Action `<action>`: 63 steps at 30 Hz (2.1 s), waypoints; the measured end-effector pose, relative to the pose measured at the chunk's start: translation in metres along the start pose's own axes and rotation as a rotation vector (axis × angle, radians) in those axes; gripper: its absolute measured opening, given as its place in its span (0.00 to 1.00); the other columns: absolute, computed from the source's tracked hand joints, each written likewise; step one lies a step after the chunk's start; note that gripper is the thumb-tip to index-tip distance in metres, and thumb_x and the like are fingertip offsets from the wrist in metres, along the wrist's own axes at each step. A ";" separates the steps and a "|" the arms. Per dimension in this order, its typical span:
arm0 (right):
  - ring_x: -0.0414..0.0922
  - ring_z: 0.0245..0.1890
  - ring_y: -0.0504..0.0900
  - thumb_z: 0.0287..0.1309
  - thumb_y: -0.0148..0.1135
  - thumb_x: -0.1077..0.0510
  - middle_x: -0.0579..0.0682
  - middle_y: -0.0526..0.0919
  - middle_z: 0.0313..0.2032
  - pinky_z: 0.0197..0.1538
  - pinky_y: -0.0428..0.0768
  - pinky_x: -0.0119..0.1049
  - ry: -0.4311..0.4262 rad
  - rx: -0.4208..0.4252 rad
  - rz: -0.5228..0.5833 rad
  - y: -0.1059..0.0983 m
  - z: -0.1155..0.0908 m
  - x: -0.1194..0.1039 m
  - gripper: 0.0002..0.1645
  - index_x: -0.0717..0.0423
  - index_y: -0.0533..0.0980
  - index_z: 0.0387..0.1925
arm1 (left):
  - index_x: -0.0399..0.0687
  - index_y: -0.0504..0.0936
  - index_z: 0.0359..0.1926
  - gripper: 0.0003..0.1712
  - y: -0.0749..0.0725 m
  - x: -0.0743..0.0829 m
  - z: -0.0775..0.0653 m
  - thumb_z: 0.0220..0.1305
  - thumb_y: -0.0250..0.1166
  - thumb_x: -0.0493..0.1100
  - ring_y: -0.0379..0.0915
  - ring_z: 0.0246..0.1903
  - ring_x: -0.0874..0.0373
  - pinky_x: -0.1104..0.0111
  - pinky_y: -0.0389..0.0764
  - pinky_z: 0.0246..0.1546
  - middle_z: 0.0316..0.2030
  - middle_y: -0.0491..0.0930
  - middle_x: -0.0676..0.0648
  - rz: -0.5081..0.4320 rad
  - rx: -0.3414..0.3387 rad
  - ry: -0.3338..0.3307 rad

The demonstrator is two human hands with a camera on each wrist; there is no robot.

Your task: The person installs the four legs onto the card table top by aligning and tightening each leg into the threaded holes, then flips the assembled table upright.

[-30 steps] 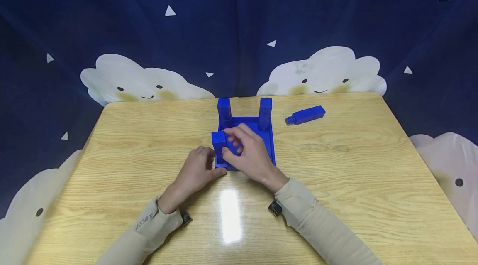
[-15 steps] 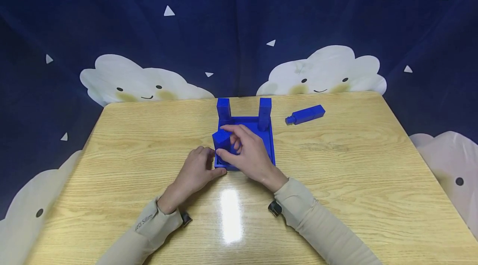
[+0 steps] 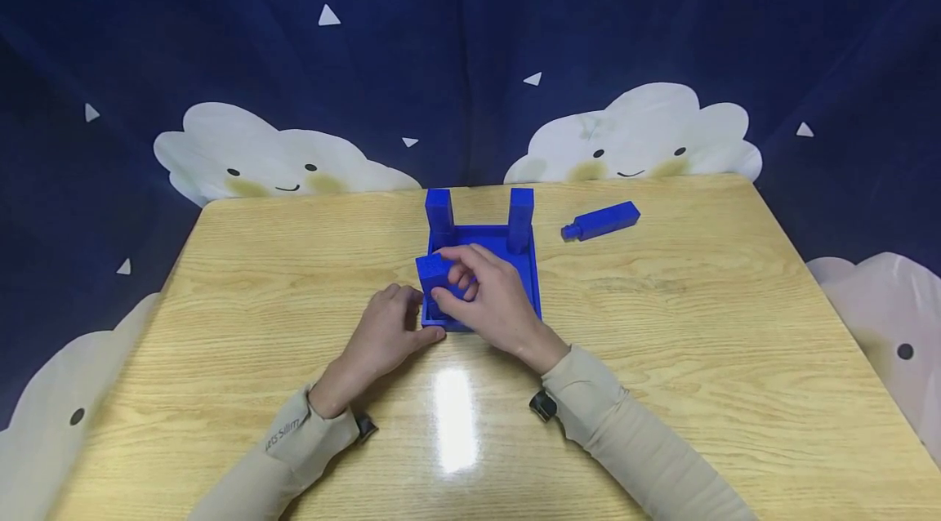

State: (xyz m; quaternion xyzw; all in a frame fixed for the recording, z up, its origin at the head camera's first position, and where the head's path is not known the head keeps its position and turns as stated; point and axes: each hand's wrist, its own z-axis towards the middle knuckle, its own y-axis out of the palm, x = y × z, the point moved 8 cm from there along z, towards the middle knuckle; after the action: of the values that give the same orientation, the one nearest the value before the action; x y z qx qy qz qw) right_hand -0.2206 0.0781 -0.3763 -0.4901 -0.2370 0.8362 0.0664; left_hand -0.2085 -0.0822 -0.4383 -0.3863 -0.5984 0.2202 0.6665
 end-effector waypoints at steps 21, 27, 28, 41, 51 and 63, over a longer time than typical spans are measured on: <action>0.42 0.32 0.78 0.54 0.87 0.59 0.47 0.77 0.35 0.36 0.81 0.37 0.008 -0.007 -0.049 0.005 0.002 -0.001 0.34 0.62 0.84 0.61 | 0.29 0.83 0.56 0.33 -0.001 0.001 0.000 0.60 0.84 0.48 0.75 0.52 0.39 0.51 0.79 0.51 0.47 0.81 0.38 0.001 0.022 0.016; 0.43 0.32 0.82 0.60 0.83 0.60 0.47 0.82 0.36 0.37 0.84 0.36 0.013 -0.006 -0.009 0.004 0.000 0.001 0.28 0.62 0.83 0.59 | 0.29 0.83 0.56 0.33 -0.001 0.002 0.000 0.61 0.84 0.48 0.74 0.50 0.41 0.52 0.78 0.49 0.45 0.79 0.40 0.007 0.011 0.006; 0.44 0.34 0.82 0.60 0.83 0.60 0.48 0.82 0.37 0.37 0.85 0.36 0.007 -0.007 -0.010 0.004 0.000 0.001 0.27 0.62 0.83 0.59 | 0.29 0.83 0.56 0.33 -0.001 0.001 0.000 0.61 0.84 0.48 0.74 0.50 0.41 0.52 0.78 0.48 0.45 0.79 0.40 0.010 0.010 0.005; 0.46 0.37 0.82 0.59 0.84 0.58 0.48 0.81 0.39 0.38 0.83 0.37 0.032 0.003 -0.021 0.005 -0.001 0.002 0.29 0.56 0.82 0.59 | 0.29 0.83 0.56 0.33 -0.001 0.001 -0.001 0.60 0.84 0.49 0.75 0.50 0.40 0.51 0.79 0.50 0.47 0.81 0.38 0.010 0.024 0.018; 0.42 0.33 0.79 0.57 0.86 0.57 0.46 0.78 0.35 0.37 0.81 0.36 0.045 -0.020 -0.058 0.007 0.000 0.002 0.33 0.64 0.83 0.61 | 0.29 0.83 0.56 0.33 0.000 0.001 0.000 0.60 0.84 0.48 0.75 0.51 0.41 0.52 0.79 0.50 0.48 0.81 0.38 0.005 0.019 0.010; 0.47 0.42 0.83 0.60 0.81 0.62 0.52 0.83 0.42 0.39 0.87 0.40 0.041 -0.027 0.033 0.002 -0.001 0.006 0.25 0.62 0.84 0.58 | 0.30 0.82 0.58 0.34 0.000 0.000 0.000 0.62 0.83 0.49 0.73 0.50 0.43 0.53 0.78 0.49 0.47 0.80 0.40 0.005 0.007 -0.002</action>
State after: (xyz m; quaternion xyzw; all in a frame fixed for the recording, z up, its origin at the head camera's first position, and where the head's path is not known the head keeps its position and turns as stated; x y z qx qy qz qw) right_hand -0.2231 0.0787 -0.3825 -0.5117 -0.2390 0.8237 0.0510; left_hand -0.2089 -0.0827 -0.4384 -0.3852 -0.5972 0.2243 0.6668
